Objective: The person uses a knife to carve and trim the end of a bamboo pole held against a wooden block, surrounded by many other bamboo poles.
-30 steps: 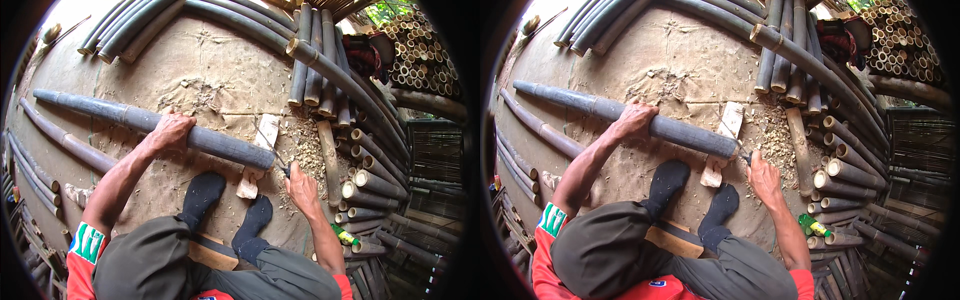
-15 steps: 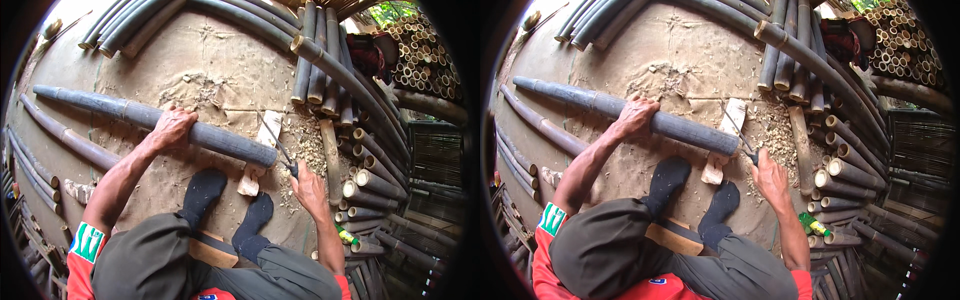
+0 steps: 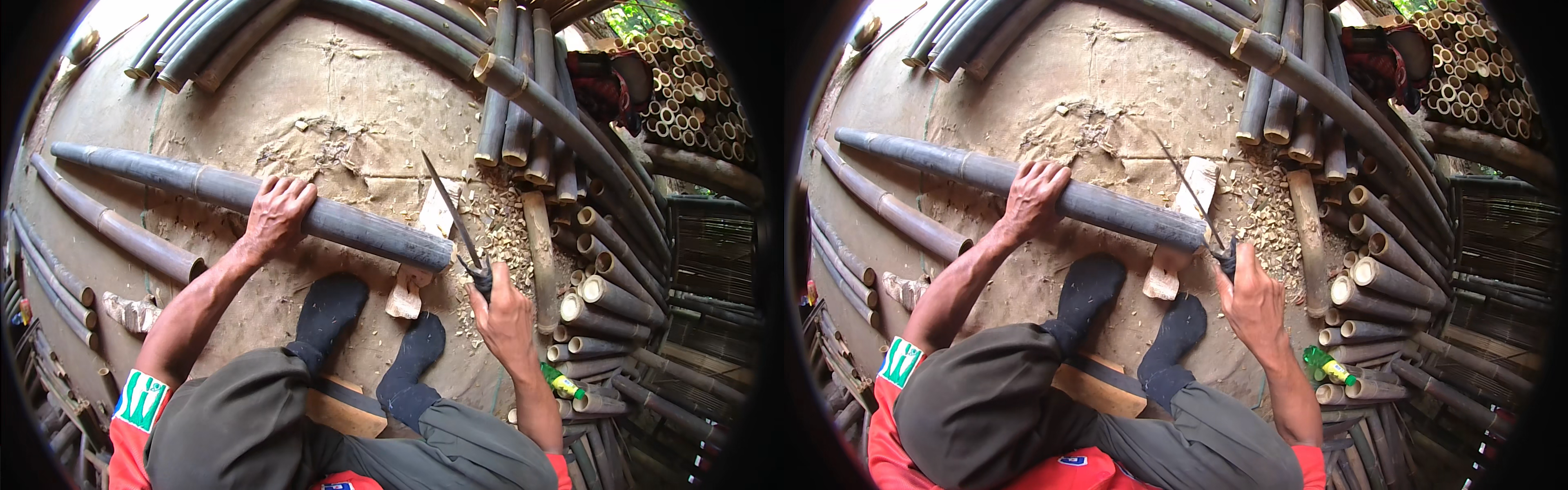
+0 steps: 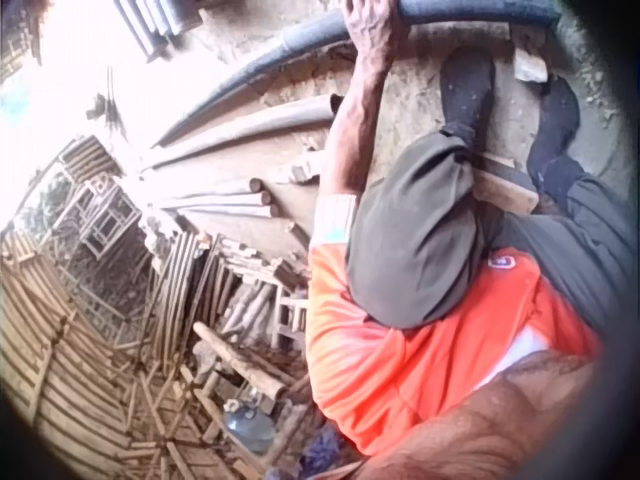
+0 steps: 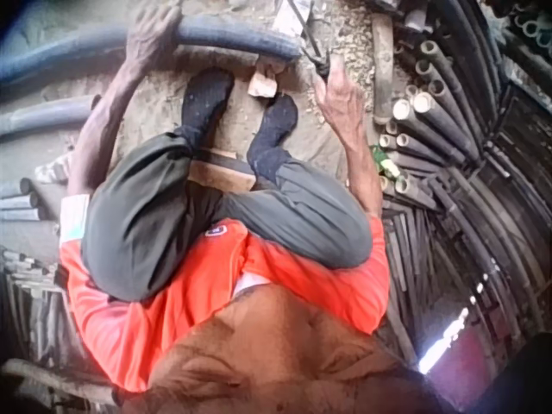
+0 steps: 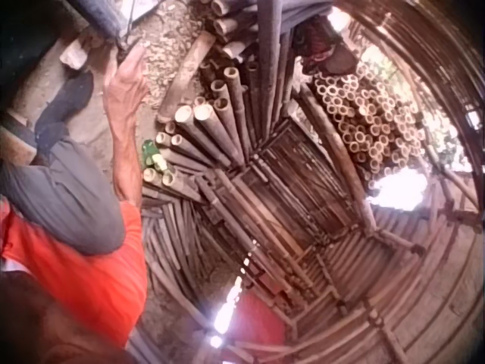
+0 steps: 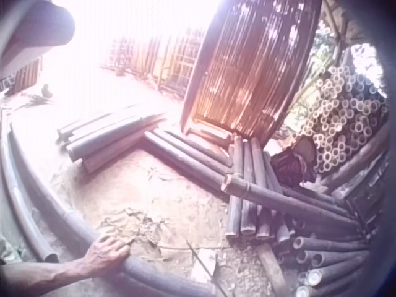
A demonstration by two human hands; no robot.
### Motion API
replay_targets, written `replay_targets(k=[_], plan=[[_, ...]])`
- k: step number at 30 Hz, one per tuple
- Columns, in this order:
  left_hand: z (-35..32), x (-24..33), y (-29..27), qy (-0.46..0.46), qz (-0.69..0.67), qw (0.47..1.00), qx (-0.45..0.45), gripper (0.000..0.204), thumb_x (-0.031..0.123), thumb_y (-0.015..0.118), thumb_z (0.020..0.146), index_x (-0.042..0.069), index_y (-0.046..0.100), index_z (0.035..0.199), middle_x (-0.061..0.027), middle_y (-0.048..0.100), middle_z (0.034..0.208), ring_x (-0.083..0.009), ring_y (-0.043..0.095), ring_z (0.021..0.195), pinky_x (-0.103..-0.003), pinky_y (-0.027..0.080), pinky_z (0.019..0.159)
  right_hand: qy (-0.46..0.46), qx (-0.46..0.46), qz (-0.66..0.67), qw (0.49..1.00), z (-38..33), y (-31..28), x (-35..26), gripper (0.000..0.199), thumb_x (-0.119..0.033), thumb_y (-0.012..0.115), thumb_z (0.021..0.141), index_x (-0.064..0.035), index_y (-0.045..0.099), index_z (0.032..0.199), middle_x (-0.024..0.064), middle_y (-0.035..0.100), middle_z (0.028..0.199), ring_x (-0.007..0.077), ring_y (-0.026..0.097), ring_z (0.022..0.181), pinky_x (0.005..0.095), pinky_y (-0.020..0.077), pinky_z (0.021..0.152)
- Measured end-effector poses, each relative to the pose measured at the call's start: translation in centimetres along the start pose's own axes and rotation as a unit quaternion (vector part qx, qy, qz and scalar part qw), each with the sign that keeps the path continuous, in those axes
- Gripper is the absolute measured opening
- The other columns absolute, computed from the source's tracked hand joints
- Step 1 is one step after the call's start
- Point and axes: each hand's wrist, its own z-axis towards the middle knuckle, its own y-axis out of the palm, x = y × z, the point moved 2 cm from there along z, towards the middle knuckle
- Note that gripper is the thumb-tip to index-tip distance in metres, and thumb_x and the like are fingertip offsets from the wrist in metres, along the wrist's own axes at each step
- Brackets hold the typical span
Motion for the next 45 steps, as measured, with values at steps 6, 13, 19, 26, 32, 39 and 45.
replay_targets(k=[6, 13, 19, 26, 32, 39, 45], plan=[[-0.7, 1.5, 0.5, -0.012, 0.052, 0.997, 0.061, 0.041, 0.015, 0.067, 0.089, 0.007, 0.068, 0.129, -0.0109, 0.072, 0.130, -0.0298, 0.067, 0.125, -0.049, 0.045, 0.118, 0.093, -0.159, -0.153, 0.971, -0.6, 5.2, 7.0, 0.035, -0.017, 0.072, 0.107, 0.0078, 0.053, 0.124, 0.0212, 0.068, 0.077, 0.0380, 0.074, 0.066, 0.0477, 0.0601, 0.060], [-1.9, 1.7, 0.6, -0.040, 0.071, 0.994, 0.076, 0.040, 0.016, 0.066, 0.091, 0.011, 0.068, 0.131, -0.0093, 0.069, 0.128, -0.0289, 0.066, 0.123, -0.048, 0.044, 0.116, -0.025, 0.002, 0.022, 0.999, 0.8, -1.2, -0.1, 0.035, -0.016, 0.075, 0.105, 0.0014, 0.055, 0.127, 0.0249, 0.074, 0.084, 0.0483, 0.076, 0.076, 0.0520, 0.0605, 0.064], [-1.6, 2.1, 0.6, -0.031, 0.063, 0.995, 0.075, 0.046, 0.016, 0.067, 0.092, 0.012, 0.066, 0.137, -0.0092, 0.067, 0.133, -0.0292, 0.063, 0.129, -0.049, 0.043, 0.118, 0.110, -0.160, -0.114, 0.974, -0.2, 5.1, 7.9, 0.032, -0.014, 0.073, 0.105, 0.0016, 0.052, 0.124, 0.0261, 0.074, 0.085, 0.0477, 0.077, 0.075, 0.0528, 0.0603, 0.065], [1.9, -0.2, -2.6, 0.004, 0.003, 0.985, -0.174, 0.058, 0.014, 0.086, 0.063, 0.007, 0.062, 0.115, -0.0118, 0.068, 0.119, -0.0310, 0.065, 0.120, -0.050, 0.040, 0.120, 0.004, -0.037, 0.002, 0.999, 0.4, -1.7, 0.1, 0.038, -0.018, 0.079, 0.103, -0.0003, 0.053, 0.124, 0.0266, 0.074, 0.090, 0.0504, 0.077, 0.081, 0.0571, 0.0583, 0.067], [1.3, 0.5, -1.2, -0.015, -0.028, 0.991, -0.129, 0.049, 0.012, 0.085, 0.068, 0.009, 0.064, 0.112, -0.0120, 0.067, 0.113, -0.0331, 0.066, 0.121, -0.052, 0.043, 0.116, -0.105, 0.072, 0.006, 0.992, -0.4, 2.6, 3.3, 0.032, -0.025, 0.074, 0.107, 0.0013, 0.056, 0.107, 0.0209, 0.070, 0.083, 0.0370, 0.073, 0.065, 0.0456, 0.0595, 0.059], [0.0, 0.2, -0.9, -0.014, -0.023, 0.996, -0.087, 0.031, 0.008, 0.072, 0.077, 0.005, 0.063, 0.107, -0.0153, 0.068, 0.110, -0.0358, 0.068, 0.111, -0.049, 0.049, 0.105, 0.042, -0.067, -0.101, 0.992, 0.1, 0.8, 3.0, 0.038, -0.025, 0.077, 0.104, 0.0024, 0.054, 0.119, 0.0250, 0.073, 0.083, 0.0469, 0.077, 0.075, 0.0540, 0.0587, 0.062], [-0.1, 0.8, -0.4, 0.002, -0.001, 1.000, -0.030, 0.026, 0.010, 0.071, 0.081, 0.004, 0.063, 0.106, -0.0157, 0.069, 0.107, -0.0341, 0.068, 0.110, -0.048, 0.049, 0.105, 0.009, -0.053, -0.111, 0.992, -0.4, 3.9, 3.9, 0.035, -0.024, 0.069, 0.111, 0.0061, 0.054, 0.122, 0.0210, 0.070, 0.076, 0.0357, 0.076, 0.066, 0.0469, 0.0582, 0.057]])
